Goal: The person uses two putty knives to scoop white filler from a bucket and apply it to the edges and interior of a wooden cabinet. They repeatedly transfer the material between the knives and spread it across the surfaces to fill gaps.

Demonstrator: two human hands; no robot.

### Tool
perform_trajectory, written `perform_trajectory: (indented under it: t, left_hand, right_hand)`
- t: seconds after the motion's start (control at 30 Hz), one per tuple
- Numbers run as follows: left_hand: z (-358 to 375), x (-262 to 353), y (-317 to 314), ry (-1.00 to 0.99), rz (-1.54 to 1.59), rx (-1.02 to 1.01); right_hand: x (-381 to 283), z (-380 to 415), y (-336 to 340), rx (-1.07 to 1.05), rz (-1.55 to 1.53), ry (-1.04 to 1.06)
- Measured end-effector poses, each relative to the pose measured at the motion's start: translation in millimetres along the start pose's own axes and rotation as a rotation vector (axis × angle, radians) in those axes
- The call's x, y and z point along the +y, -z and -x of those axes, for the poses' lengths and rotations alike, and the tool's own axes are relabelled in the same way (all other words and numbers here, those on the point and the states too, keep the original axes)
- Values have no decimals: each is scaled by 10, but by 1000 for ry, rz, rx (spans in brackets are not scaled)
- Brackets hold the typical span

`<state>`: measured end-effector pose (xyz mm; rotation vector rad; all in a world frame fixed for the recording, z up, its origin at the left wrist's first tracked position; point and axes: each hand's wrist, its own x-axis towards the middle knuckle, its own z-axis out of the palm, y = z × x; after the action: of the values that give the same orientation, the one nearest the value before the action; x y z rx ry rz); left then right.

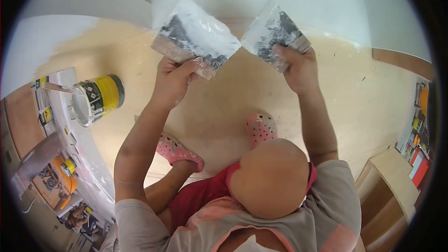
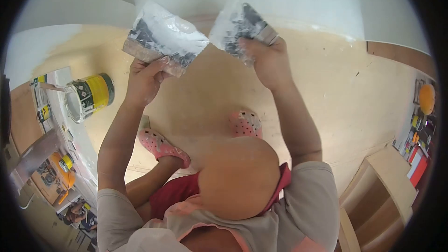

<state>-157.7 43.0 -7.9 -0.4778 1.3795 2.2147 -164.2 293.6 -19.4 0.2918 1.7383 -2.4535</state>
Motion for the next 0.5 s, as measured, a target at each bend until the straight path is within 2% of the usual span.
perform_trajectory:
  t: [0.07, 0.1, 0.17, 0.2, 0.23, 0.27, 0.3, 0.37, 0.4, 0.47, 0.5]
  left_hand:
    - [-4, 148, -181, -422, -367, 20]
    - [4, 257, -216, -455, -379, -10]
    - [41, 440, -268, -692, -602, -78]
    - [42, 549, -323, -723, -605, -108]
    - [46, 655, -384, -849, -742, -161]
    - [54, 753, -433, -969, -879, -213]
    - [77, 866, -525, -980, -880, -246]
    - [150, 1039, -677, -1283, -1126, -287]
    - [200, 1086, -656, -1252, -1122, -308]
    - [187, 1252, -520, -1026, -1293, -267]
    - [57, 1230, -361, -1242, -1321, -391]
  right_hand:
    - [-291, -24, -83, 17, -460, -313]
    - [-356, -34, -106, 18, -513, -361]
    - [-583, -17, -236, 9, -560, -272]
    - [-704, -5, -308, 0, -601, -230]
    - [-816, 1, -394, 0, -600, -190]
    - [-907, 6, -495, -87, -626, -174]
    - [-992, 30, -552, -166, -654, -165]
    - [-1264, 46, -605, -170, -600, -105]
    - [-1377, 49, -630, -200, -540, -75]
    - [-1616, 94, -496, -342, -548, 48]
    - [-1780, 191, -716, -319, -547, 38]
